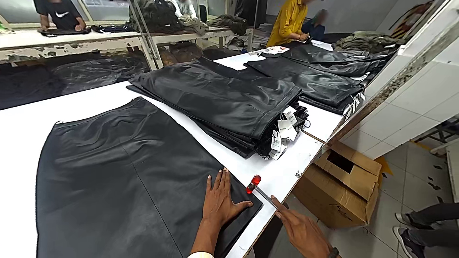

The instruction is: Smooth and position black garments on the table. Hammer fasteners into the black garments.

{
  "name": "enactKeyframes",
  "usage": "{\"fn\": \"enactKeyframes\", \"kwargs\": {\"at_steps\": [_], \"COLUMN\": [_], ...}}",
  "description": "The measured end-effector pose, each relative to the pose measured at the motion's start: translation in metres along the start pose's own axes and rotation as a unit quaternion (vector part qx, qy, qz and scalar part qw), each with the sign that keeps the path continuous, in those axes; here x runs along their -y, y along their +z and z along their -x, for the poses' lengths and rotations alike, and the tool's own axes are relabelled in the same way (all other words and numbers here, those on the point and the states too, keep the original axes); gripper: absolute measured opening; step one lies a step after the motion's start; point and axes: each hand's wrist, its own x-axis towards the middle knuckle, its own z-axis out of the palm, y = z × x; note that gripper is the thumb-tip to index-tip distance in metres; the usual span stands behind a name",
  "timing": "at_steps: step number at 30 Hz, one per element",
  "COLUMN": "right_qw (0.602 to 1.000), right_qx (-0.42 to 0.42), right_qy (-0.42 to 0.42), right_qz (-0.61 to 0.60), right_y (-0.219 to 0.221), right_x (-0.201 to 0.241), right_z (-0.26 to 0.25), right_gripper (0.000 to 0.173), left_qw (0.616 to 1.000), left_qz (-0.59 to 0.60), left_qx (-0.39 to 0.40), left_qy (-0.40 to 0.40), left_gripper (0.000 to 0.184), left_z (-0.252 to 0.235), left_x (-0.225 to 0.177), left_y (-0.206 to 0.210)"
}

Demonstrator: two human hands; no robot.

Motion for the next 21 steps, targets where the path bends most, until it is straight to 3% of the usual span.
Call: {"fn": "enactKeyframes", "kwargs": {"at_steps": [3,7,11,15,19,21], "right_qw": [0.997,1.0,0.997,1.0,0.996,0.999], "right_qx": [-0.065,-0.006,-0.068,0.011,-0.072,-0.027], "right_qy": [-0.016,0.007,-0.01,0.015,-0.013,-0.007], "right_qz": [-0.028,-0.009,-0.045,-0.015,-0.055,-0.027], "right_y": [-0.005,-0.004,-0.018,-0.022,-0.032,-0.028], "right_x": [0.0,-0.008,-0.009,-0.016,-0.008,-0.009], "right_z": [0.004,0.015,0.024,0.04,0.043,0.048], "right_gripper": [0.048,0.048,0.047,0.047,0.047,0.046], "left_qw": [1.0,1.0,1.0,1.0,1.0,0.999], "left_qz": [0.0,-0.007,-0.004,-0.011,-0.013,-0.019], "left_qx": [0.0,-0.018,-0.016,-0.016,-0.02,-0.034], "left_qy": [-0.006,0.004,0.001,0.006,0.007,0.012], "left_gripper": [0.144,0.143,0.143,0.142,0.141,0.141], "left_z": [-0.003,-0.001,-0.002,-0.002,-0.001,-0.001], "left_x": [0.0,0.0,0.0,-0.001,0.001,0.002], "left_y": [-0.003,0.001,0.0,0.001,0.001,0.003]}}
